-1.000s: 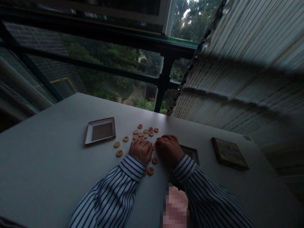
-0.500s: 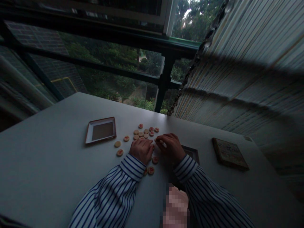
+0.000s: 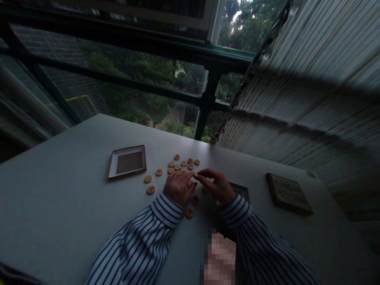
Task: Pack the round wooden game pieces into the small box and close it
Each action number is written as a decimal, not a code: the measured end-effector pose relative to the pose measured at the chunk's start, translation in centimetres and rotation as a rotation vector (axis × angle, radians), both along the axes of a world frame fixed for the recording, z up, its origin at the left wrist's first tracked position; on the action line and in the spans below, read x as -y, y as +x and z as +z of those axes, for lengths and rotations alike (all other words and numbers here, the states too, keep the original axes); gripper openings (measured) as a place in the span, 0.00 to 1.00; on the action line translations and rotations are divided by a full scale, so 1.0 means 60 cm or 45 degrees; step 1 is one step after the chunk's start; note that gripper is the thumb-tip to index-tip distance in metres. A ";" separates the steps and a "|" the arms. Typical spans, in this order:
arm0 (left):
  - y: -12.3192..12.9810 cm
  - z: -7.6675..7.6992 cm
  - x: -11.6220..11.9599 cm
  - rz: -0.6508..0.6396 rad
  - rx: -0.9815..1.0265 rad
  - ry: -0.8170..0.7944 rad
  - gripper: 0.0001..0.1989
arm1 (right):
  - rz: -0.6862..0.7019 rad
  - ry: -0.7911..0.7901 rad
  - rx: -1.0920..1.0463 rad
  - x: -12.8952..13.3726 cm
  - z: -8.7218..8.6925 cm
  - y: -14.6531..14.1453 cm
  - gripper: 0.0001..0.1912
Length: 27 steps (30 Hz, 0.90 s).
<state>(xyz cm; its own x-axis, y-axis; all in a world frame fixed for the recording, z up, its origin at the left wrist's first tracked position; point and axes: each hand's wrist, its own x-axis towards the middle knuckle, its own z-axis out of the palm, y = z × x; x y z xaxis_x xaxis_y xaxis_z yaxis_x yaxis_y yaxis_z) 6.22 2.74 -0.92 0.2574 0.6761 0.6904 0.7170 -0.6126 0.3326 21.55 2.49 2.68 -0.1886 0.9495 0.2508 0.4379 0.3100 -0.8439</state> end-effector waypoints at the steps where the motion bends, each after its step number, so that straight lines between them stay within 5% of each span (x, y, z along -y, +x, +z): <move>1: 0.000 0.001 0.000 -0.007 -0.001 0.007 0.12 | 0.014 -0.023 -0.016 0.000 0.001 0.000 0.11; 19: 0.001 0.006 -0.001 -0.022 0.042 0.034 0.10 | 0.046 -0.101 -0.147 0.000 -0.001 0.002 0.10; 27: 0.003 0.013 -0.001 -0.133 0.332 -0.147 0.10 | -0.007 -0.047 -0.096 -0.003 -0.007 0.007 0.11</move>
<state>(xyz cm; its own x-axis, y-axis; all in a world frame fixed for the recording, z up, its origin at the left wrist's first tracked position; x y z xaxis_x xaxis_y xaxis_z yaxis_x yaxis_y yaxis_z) 6.39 2.80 -0.17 0.1539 0.7332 0.6624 0.5333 -0.6260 0.5690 21.95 2.65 2.27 -0.1654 0.9593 0.2288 0.3741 0.2757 -0.8855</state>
